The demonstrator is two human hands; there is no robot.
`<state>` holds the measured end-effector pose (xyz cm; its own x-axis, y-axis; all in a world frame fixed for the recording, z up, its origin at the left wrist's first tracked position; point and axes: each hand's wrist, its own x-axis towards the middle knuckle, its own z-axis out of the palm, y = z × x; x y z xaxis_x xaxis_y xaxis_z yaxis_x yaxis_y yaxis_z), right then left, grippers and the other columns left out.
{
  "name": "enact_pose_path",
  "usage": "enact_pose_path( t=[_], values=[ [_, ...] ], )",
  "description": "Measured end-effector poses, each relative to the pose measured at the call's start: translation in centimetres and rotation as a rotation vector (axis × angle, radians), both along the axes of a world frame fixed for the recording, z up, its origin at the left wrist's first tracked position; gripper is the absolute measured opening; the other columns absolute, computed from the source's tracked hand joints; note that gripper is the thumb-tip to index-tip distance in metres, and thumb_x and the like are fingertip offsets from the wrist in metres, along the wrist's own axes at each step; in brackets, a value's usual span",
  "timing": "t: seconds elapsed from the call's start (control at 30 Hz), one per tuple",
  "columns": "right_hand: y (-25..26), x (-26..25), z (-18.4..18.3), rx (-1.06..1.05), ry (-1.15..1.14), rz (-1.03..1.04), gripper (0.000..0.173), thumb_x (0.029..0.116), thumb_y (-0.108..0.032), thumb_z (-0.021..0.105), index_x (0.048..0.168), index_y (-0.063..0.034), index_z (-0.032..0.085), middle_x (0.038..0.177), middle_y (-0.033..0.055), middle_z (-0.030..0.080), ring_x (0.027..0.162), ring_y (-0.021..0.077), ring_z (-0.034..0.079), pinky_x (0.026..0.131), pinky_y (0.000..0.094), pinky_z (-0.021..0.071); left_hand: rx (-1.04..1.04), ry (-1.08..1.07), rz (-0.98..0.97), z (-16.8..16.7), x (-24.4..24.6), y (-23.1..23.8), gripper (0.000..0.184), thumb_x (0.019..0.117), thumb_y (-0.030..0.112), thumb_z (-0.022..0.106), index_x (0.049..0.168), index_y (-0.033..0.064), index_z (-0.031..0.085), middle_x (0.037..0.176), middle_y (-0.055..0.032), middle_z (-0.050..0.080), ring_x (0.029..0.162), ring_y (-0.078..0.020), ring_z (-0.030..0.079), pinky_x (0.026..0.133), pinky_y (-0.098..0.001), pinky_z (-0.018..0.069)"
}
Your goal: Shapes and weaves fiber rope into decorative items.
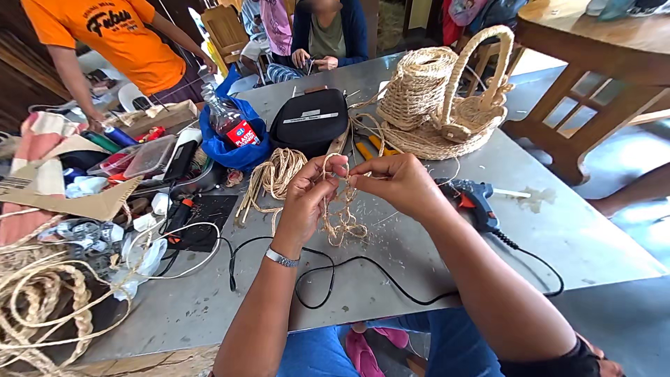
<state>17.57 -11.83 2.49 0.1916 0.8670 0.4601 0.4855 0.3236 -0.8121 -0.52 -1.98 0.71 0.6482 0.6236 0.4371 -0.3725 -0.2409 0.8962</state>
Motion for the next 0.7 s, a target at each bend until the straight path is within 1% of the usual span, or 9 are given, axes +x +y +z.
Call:
enact_pose_path(
  t=[0.1, 0.23, 0.3, 0.33, 0.4, 0.43, 0.53, 0.63, 0.7],
  values=[
    [-0.04, 0.06, 0.17, -0.015, 0.006, 0.018, 0.013, 0.0962, -0.021, 0.072, 0.102, -0.0147, 0.081, 0.056, -0.0057, 0.049, 0.045, 0.0027, 0.035, 0.043, 0.0198, 0.0297, 0.007, -0.014, 0.001, 0.06, 0.01, -0.05, 0.031, 0.102, 0.004, 0.048, 0.125, 0.0135, 0.066, 0.114, 0.0002, 0.065, 0.076, -0.0038, 0.057, 0.063, -0.018, 0.0495],
    [0.1, 0.13, -0.04, -0.025, 0.018, 0.025, 0.014, 0.0968, -0.023, 0.072, 0.104, -0.0158, 0.081, 0.06, -0.0053, 0.056, 0.047, 0.0025, 0.039, 0.045, 0.02, 0.0326, 0.016, -0.015, 0.008, -0.05, 0.0, -0.02, 0.031, 0.1022, 0.004, 0.048, 0.125, 0.0125, 0.066, 0.113, -0.0004, 0.065, 0.074, -0.0037, 0.056, 0.062, -0.0178, 0.0485],
    [0.37, 0.24, -0.52, 0.001, -0.005, 0.033, 0.014, 0.0976, -0.023, 0.071, 0.105, -0.0162, 0.081, 0.066, -0.0051, 0.063, 0.05, 0.0024, 0.045, 0.047, 0.0204, 0.0373, 0.022, -0.015, 0.025, -0.12, 0.05, 0.07, 0.031, 0.1018, 0.004, 0.048, 0.125, 0.0126, 0.066, 0.113, -0.0004, 0.065, 0.072, -0.0038, 0.055, 0.06, -0.0177, 0.0474],
    [0.44, 0.13, -0.71, 0.028, -0.014, 0.036, 0.013, 0.0976, -0.021, 0.071, 0.103, -0.0141, 0.081, 0.065, -0.004, 0.061, 0.049, 0.0034, 0.046, 0.045, 0.0205, 0.0374, 0.032, -0.012, 0.039, -0.15, 0.07, 0.11, 0.03, 0.1016, 0.003, 0.049, 0.124, 0.0123, 0.067, 0.112, -0.0005, 0.066, 0.072, -0.0039, 0.055, 0.059, -0.0177, 0.0471],
    [0.21, 0.13, -0.69, 0.012, -0.039, 0.051, 0.012, 0.0986, -0.019, 0.069, 0.103, -0.0132, 0.078, 0.078, -0.0026, 0.071, 0.058, 0.0047, 0.06, 0.052, 0.0215, 0.0503, 0.073, -0.003, 0.057, -0.34, 0.15, 0.12, 0.03, 0.1016, 0.003, 0.049, 0.124, 0.0117, 0.066, 0.112, -0.0008, 0.066, 0.073, -0.0045, 0.056, 0.06, -0.0182, 0.0472],
    [0.11, 0.08, -0.62, 0.005, -0.033, 0.049, 0.011, 0.0982, -0.018, 0.069, 0.103, -0.0121, 0.078, 0.081, -0.0016, 0.072, 0.061, 0.0059, 0.063, 0.054, 0.0224, 0.053, 0.098, 0.001, 0.058, -0.43, 0.2, 0.16, 0.03, 0.1013, 0.002, 0.049, 0.124, 0.0112, 0.066, 0.113, -0.0011, 0.065, 0.075, -0.0052, 0.056, 0.061, -0.019, 0.0475],
    [0.19, -0.01, -0.54, -0.019, 0.043, 0.056, 0.008, 0.0966, -0.015, 0.071, 0.101, -0.0096, 0.076, 0.08, -0.0001, 0.071, 0.06, 0.0073, 0.062, 0.053, 0.0225, 0.0526, 0.149, 0.021, 0.065, -0.54, 0.26, 0.25, 0.031, 0.1007, 0.001, 0.049, 0.126, 0.0107, 0.065, 0.117, -0.0016, 0.065, 0.08, -0.0063, 0.058, 0.065, -0.0201, 0.0494],
    [0.51, 0.11, -0.69, -0.073, 0.189, 0.132, 0.01, 0.0969, -0.011, 0.071, 0.104, -0.0041, 0.073, 0.085, 0.0046, 0.074, 0.069, 0.0127, 0.071, 0.065, 0.028, 0.0627, 0.171, 0.037, 0.077, -0.68, 0.36, 0.25, 0.031, 0.1009, 0.002, 0.049, 0.126, 0.0099, 0.065, 0.118, -0.0023, 0.065, 0.082, -0.0074, 0.059, 0.067, -0.0213, 0.0502],
    [0.5, 0.14, -0.62, -0.113, 0.235, 0.151, 0.009, 0.0979, -0.01, 0.069, 0.104, -0.0029, 0.07, 0.089, 0.0062, 0.073, 0.071, 0.014, 0.073, 0.067, 0.0292, 0.0644, 0.179, 0.04, 0.072, -0.78, 0.48, 0.27, 0.031, 0.1012, 0.002, 0.049, 0.126, 0.0095, 0.064, 0.118, -0.0026, 0.065, 0.082, -0.0077, 0.059, 0.067, -0.0216, 0.0502]
  ],
)
